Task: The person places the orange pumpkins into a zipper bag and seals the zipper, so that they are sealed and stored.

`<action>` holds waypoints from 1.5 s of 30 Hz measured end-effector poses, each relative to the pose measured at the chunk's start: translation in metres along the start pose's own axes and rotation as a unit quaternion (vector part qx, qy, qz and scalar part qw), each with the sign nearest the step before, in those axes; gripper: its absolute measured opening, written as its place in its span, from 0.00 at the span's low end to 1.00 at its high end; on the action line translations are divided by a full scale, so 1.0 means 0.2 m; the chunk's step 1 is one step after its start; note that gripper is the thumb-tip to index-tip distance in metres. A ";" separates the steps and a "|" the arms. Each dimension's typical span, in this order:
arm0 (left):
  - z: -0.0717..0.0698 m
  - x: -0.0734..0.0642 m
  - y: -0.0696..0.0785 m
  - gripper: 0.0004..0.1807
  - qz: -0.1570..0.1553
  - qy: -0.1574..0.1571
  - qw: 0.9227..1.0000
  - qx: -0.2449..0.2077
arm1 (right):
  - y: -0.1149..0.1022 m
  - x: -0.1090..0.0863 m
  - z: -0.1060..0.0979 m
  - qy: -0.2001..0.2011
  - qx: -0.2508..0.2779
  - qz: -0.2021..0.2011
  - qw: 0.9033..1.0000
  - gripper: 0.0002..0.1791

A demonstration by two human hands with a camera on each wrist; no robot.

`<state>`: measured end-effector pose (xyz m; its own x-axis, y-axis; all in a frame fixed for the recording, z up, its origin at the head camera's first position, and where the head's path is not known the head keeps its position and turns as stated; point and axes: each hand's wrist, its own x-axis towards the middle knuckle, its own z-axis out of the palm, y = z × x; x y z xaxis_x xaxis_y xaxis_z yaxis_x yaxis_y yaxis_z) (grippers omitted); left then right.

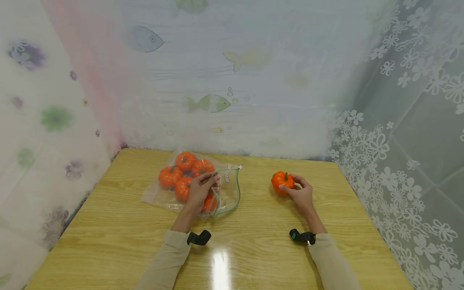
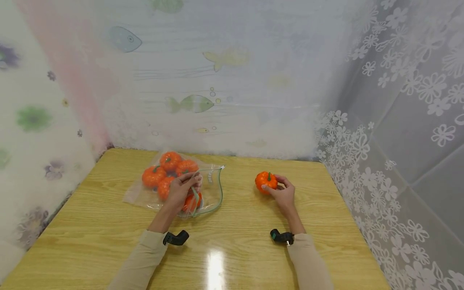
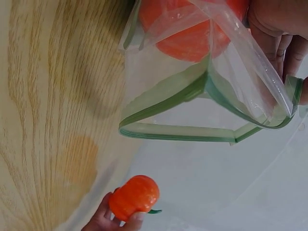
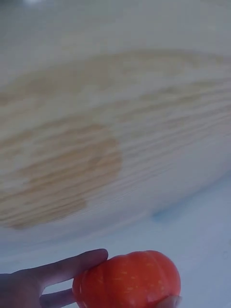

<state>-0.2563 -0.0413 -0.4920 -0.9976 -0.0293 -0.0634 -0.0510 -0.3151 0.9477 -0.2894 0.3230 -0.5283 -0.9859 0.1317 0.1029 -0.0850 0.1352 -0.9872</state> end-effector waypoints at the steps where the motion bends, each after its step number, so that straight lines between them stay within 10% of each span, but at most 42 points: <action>1: 0.00 0.00 0.00 0.18 0.000 0.000 1.000 0.000 | -0.01 0.00 0.01 -0.007 -0.005 -0.002 1.000 0.32; 45: 0.01 -0.04 -0.01 0.19 0.002 -0.017 1.000 -0.008 | -0.28 -0.35 0.50 -0.232 0.033 -0.048 0.971 0.36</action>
<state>-0.2484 -0.0391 -0.4930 -0.9988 0.0008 -0.0482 -0.0457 -0.3296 0.9430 -0.2293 0.2077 -0.4928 -0.9303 -0.3372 0.1444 -0.1742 0.0598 -0.9829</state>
